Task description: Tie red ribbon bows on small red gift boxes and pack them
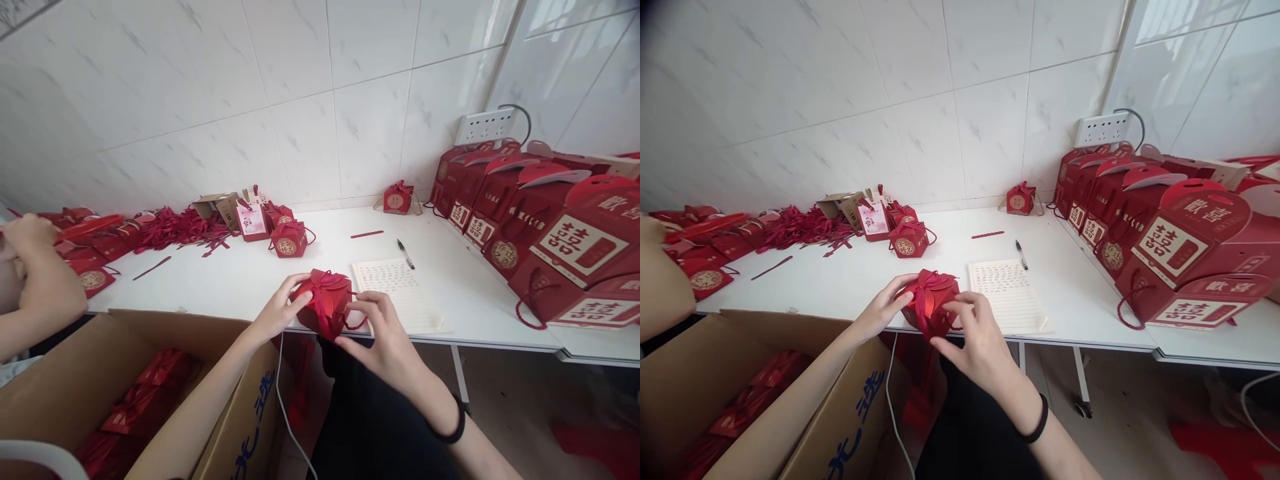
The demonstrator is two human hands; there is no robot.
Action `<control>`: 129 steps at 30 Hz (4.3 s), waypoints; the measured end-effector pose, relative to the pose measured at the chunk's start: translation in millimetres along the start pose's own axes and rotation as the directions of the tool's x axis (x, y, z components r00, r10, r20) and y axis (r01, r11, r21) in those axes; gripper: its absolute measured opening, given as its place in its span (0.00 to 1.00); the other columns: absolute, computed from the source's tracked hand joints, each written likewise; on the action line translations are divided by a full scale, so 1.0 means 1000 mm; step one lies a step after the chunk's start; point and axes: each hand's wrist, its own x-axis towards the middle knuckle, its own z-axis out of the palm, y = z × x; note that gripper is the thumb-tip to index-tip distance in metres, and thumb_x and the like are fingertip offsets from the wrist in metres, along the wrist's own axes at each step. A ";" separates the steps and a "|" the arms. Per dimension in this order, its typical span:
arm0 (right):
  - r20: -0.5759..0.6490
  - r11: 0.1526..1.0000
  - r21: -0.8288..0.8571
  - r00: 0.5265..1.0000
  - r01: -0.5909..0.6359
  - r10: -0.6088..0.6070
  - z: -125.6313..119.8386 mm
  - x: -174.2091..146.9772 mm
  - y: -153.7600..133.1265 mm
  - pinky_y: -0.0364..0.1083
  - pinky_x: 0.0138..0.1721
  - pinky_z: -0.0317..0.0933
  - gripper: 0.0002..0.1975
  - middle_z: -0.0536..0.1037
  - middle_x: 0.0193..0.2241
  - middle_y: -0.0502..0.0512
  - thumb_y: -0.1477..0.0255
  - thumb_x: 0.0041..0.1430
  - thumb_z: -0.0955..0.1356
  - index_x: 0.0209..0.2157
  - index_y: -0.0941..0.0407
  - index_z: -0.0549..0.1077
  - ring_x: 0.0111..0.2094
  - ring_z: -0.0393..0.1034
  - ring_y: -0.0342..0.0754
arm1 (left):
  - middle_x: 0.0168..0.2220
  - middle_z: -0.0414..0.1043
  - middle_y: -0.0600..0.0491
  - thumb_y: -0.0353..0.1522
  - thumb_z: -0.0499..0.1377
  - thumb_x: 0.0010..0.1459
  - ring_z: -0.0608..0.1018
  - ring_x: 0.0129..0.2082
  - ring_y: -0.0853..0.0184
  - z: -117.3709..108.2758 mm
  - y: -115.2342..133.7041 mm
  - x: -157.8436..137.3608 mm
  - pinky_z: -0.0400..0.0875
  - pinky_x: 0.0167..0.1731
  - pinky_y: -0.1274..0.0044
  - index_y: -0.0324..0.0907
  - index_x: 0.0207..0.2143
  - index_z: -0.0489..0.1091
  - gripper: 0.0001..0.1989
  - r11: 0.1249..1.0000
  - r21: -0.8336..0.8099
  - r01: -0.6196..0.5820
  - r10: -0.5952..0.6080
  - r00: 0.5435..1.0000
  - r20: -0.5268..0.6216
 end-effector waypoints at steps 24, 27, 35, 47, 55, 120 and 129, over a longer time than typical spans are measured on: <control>0.068 0.912 0.016 0.910 0.409 -0.409 0.002 0.008 -0.008 0.56 0.49 0.60 0.09 0.73 0.39 0.59 0.79 0.57 0.61 0.39 0.58 0.68 0.44 0.66 0.51 | 0.55 0.63 0.49 0.31 0.53 0.52 0.63 0.57 0.59 -0.012 -0.003 0.020 0.54 0.58 0.66 0.45 0.45 0.71 0.17 0.976 -0.029 -0.218 0.219 0.961 0.170; -0.018 0.946 0.054 0.947 0.320 -0.320 -0.007 0.014 -0.011 0.54 0.42 0.63 0.09 0.72 0.37 0.59 0.77 0.57 0.61 0.40 0.57 0.68 0.41 0.66 0.51 | 0.53 0.64 0.48 0.33 0.54 0.54 0.64 0.56 0.59 -0.014 0.005 0.012 0.56 0.56 0.66 0.43 0.41 0.70 0.12 0.958 0.096 -0.269 0.256 0.958 0.129; 0.170 0.956 -0.041 0.944 0.292 -0.281 0.011 0.042 -0.010 0.57 0.50 0.59 0.12 0.69 0.45 0.62 0.68 0.58 0.66 0.44 0.58 0.68 0.49 0.62 0.54 | 0.48 0.66 0.47 0.36 0.54 0.55 0.67 0.51 0.61 -0.014 0.011 0.008 0.58 0.54 0.68 0.41 0.29 0.67 0.08 0.965 0.147 -0.215 0.206 0.976 0.077; -0.010 0.969 -0.020 0.969 0.248 -0.248 0.031 0.025 0.012 0.54 0.41 0.66 0.10 0.66 0.38 0.60 0.68 0.59 0.67 0.42 0.57 0.72 0.41 0.64 0.52 | 0.43 0.67 0.47 0.36 0.53 0.55 0.70 0.45 0.64 -0.010 0.010 0.010 0.61 0.49 0.71 0.41 0.26 0.64 0.09 0.974 0.085 -0.211 0.207 0.977 0.052; -0.027 0.973 -0.007 0.972 0.233 -0.233 0.035 0.021 0.014 0.54 0.41 0.66 0.10 0.66 0.38 0.60 0.68 0.60 0.66 0.43 0.56 0.70 0.42 0.63 0.53 | 0.44 0.66 0.50 0.34 0.56 0.54 0.68 0.48 0.62 -0.014 0.024 0.003 0.61 0.49 0.69 0.43 0.31 0.66 0.04 0.843 0.434 -0.317 0.326 0.944 0.057; -0.024 0.981 -0.020 0.981 0.193 -0.193 0.035 0.020 0.013 0.52 0.40 0.63 0.11 0.66 0.37 0.59 0.67 0.60 0.66 0.42 0.58 0.71 0.40 0.62 0.51 | 0.30 0.69 0.55 0.37 0.55 0.56 0.70 0.33 0.70 -0.010 0.026 0.015 0.64 0.37 0.76 0.41 0.29 0.66 0.09 0.962 0.182 -0.202 0.172 0.971 0.169; -0.012 0.983 -0.027 0.983 0.184 -0.184 0.034 0.020 0.012 0.52 0.40 0.64 0.10 0.66 0.36 0.59 0.69 0.59 0.67 0.42 0.58 0.71 0.40 0.62 0.51 | 0.28 0.66 0.56 0.37 0.54 0.56 0.68 0.30 0.71 -0.007 0.026 0.018 0.63 0.33 0.77 0.40 0.28 0.64 0.09 0.966 0.179 -0.185 0.158 0.975 0.154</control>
